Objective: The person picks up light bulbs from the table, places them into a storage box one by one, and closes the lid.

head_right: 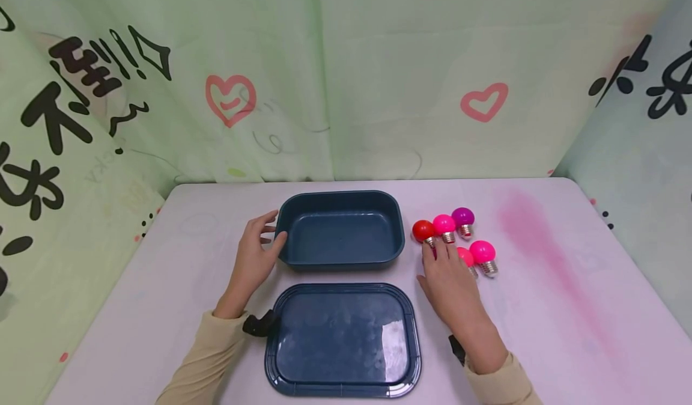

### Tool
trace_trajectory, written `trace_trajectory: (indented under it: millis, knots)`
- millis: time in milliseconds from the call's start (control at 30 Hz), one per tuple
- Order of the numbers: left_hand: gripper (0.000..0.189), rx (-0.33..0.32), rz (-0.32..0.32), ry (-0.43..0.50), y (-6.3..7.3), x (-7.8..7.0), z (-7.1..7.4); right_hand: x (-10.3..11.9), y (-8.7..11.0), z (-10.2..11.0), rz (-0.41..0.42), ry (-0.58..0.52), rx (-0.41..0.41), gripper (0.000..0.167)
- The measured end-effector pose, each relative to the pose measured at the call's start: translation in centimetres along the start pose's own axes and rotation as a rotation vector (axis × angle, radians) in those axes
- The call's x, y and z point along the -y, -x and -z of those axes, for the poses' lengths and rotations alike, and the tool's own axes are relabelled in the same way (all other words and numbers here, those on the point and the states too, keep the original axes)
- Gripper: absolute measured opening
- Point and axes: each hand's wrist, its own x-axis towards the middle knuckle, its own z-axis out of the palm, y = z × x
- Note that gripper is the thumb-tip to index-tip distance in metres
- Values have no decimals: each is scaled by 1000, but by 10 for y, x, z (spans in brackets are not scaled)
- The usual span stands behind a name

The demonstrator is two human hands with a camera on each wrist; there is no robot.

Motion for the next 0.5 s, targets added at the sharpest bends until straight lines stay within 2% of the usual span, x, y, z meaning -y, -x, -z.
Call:
trace_trajectory:
  millis: [267, 500]
  knots:
    - [45, -3, 119, 88, -5, 8, -1, -1, -1, -1, 27, 17, -14, 74]
    - [45, 12, 191, 147, -11, 14, 0, -3, -7, -3, 49, 28, -42, 68]
